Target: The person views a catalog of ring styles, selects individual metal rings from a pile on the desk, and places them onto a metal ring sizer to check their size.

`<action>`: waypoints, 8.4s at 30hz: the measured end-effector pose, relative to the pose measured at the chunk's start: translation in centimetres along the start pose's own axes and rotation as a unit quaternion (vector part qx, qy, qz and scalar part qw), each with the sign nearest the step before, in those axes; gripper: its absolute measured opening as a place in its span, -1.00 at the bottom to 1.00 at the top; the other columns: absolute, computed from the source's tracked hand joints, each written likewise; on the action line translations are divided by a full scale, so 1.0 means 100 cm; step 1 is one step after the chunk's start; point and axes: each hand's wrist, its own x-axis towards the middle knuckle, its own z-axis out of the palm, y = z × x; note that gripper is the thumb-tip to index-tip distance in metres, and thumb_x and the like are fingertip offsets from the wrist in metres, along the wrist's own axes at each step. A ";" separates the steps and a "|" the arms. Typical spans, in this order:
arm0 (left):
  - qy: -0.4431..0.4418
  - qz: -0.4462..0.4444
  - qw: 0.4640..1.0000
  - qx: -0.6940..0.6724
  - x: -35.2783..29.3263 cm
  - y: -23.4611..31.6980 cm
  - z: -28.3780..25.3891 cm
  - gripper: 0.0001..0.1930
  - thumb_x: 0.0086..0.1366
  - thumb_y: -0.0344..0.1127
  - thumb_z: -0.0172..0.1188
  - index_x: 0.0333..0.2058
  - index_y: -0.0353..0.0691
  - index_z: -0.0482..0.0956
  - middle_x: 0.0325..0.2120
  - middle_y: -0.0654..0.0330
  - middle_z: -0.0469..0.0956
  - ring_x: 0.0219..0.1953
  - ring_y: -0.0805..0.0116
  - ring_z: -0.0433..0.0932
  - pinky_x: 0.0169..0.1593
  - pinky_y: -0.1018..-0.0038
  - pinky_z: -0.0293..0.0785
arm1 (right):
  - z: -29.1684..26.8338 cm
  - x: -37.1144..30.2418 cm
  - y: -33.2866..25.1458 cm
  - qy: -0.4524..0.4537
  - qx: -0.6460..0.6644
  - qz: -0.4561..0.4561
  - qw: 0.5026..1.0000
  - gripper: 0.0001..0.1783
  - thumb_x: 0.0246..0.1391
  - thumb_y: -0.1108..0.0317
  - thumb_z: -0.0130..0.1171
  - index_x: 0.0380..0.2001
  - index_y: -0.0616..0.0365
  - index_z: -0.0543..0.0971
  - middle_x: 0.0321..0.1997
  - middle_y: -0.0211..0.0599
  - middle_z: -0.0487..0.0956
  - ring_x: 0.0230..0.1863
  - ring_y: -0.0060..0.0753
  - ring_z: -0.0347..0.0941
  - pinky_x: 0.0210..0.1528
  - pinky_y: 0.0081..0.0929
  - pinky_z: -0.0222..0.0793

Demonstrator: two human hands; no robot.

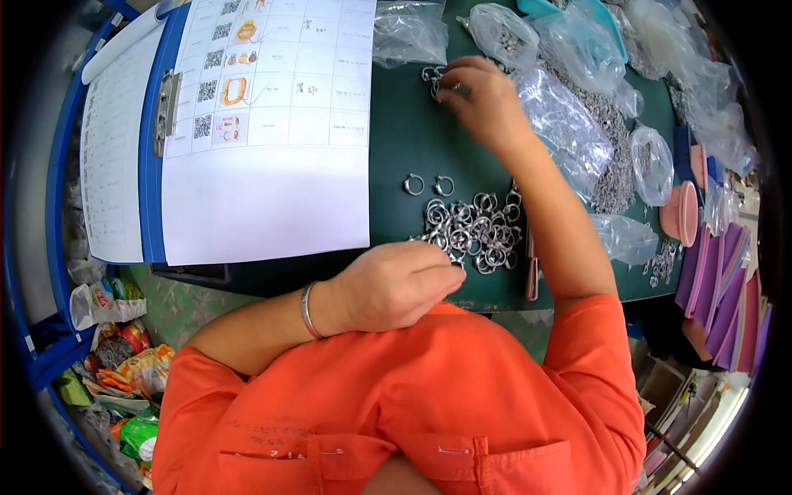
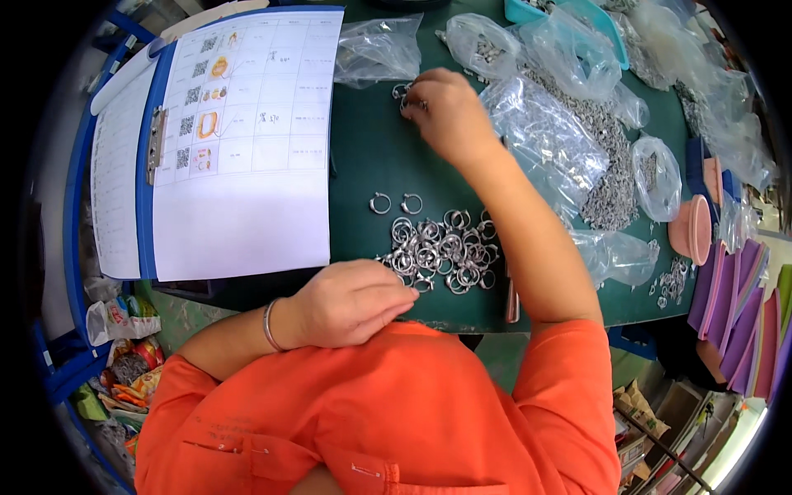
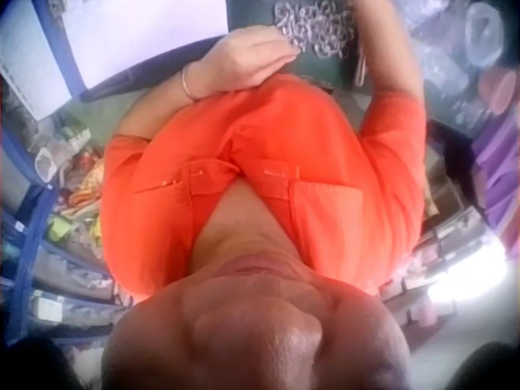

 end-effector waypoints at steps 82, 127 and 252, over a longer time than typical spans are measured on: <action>-0.082 -0.293 0.882 0.359 0.117 -0.091 -0.044 -0.75 -0.06 -0.41 0.24 -0.33 -0.32 0.54 -0.35 -0.03 0.54 -0.28 0.05 0.52 -0.18 0.37 0.43 | -0.096 -0.244 -0.091 0.092 0.584 0.427 0.684 -0.58 0.16 0.31 -0.06 0.01 0.37 0.31 -0.51 -0.31 0.41 -0.79 -0.74 0.14 -0.81 -0.81 0.00; -0.070 -0.263 0.910 -0.312 0.032 -0.018 0.023 -0.57 -0.40 -0.55 0.43 -0.40 -0.32 0.57 -0.39 0.18 0.45 -0.37 0.45 0.43 -0.31 0.61 0.38 | -0.094 -0.194 -0.103 -0.157 0.489 0.299 0.805 -0.62 0.05 0.36 0.05 -0.05 0.30 0.40 -0.44 -0.27 0.49 -0.47 -0.54 0.35 -0.40 -0.59 0.27; -0.216 -0.439 0.781 -0.388 0.023 0.040 -0.003 -0.77 0.11 -0.34 0.24 -0.24 -0.28 0.56 -0.37 0.20 0.57 -0.30 0.52 0.51 -0.25 0.60 0.42 | -0.078 -0.162 -0.120 -0.169 0.570 0.154 0.789 -0.56 -0.18 0.60 0.17 -0.20 0.22 0.24 -0.43 -0.21 0.51 -0.47 -0.39 0.47 -0.44 -0.56 0.33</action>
